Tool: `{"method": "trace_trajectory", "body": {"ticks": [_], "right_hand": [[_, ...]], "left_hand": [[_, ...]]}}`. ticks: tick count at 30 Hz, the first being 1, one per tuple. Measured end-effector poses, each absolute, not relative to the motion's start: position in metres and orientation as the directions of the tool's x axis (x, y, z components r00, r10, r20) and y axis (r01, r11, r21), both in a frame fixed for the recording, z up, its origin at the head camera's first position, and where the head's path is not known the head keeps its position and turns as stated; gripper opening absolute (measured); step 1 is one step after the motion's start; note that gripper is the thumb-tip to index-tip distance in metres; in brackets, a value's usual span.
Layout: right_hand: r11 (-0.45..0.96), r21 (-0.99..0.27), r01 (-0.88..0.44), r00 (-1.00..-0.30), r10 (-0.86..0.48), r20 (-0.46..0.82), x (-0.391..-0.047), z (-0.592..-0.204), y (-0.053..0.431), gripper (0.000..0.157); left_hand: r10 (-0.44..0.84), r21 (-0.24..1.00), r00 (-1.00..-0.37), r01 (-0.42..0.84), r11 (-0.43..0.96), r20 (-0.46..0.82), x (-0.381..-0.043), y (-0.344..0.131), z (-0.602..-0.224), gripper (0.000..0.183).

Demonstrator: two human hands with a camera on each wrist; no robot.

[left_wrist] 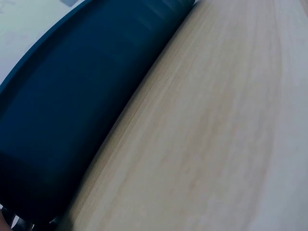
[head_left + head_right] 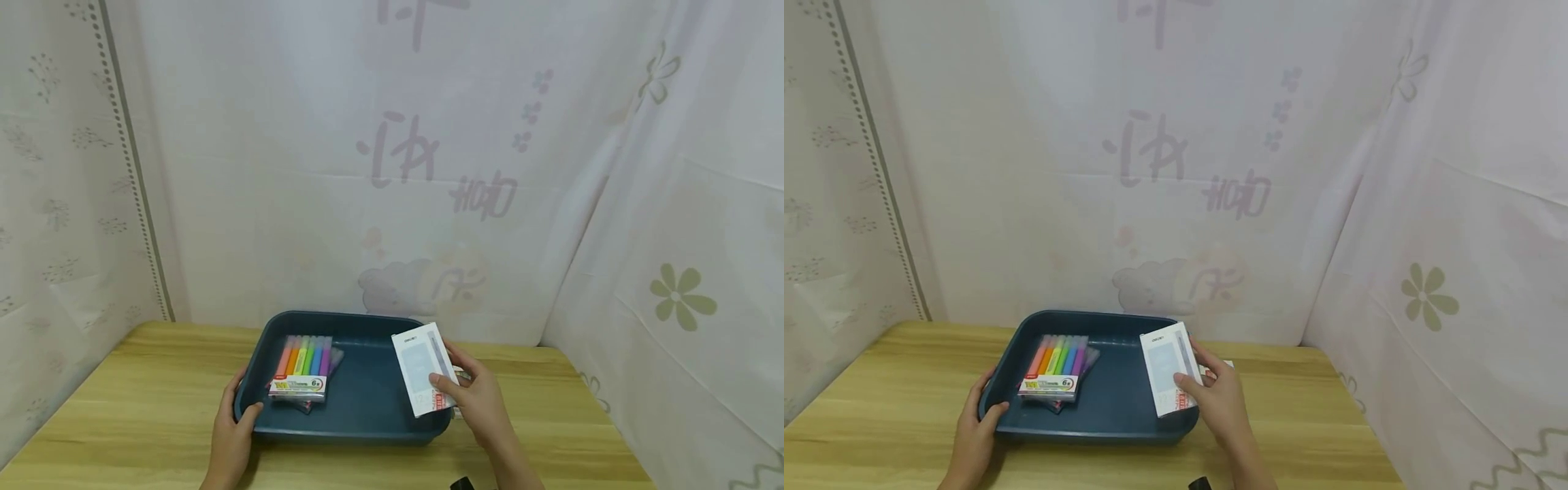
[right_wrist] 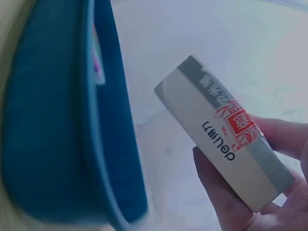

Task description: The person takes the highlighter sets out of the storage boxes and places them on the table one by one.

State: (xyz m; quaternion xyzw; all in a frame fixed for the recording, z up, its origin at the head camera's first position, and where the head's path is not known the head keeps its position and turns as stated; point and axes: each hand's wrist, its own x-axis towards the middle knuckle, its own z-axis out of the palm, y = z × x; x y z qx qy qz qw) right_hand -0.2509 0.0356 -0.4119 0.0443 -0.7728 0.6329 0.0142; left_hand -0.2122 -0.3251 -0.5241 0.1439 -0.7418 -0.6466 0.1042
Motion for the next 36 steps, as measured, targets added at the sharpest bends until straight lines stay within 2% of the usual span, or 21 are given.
{"method": "trace_trajectory", "body": {"ticks": [8, 18, 27, 36], "right_hand": [[0.241, -0.967, -0.080, -0.997, -0.017, 0.079, -0.254, -0.406, 0.069, 0.068], [0.266, -0.960, -0.082, -0.994, 0.054, 0.099, -0.264, -0.415, 0.093, 0.069], [0.289, -0.957, 0.000, -0.993, 0.117, 0.035, -0.270, -0.420, 0.116, 0.071], [0.266, -0.962, 0.056, -0.962, 0.273, 0.020, -0.282, -0.431, 0.133, 0.070]], "left_hand": [[-0.351, 0.988, -0.936, -0.070, 0.134, -0.019, -0.213, -0.324, -0.523, 0.075], [-0.351, 0.990, -0.936, -0.042, 0.131, 0.007, -0.211, -0.325, -0.525, 0.074], [-0.347, 0.990, -0.938, -0.063, 0.126, -0.016, -0.210, -0.323, -0.524, 0.074], [-0.348, 0.989, -0.937, -0.059, 0.132, -0.010, -0.211, -0.324, -0.524, 0.074]]}}
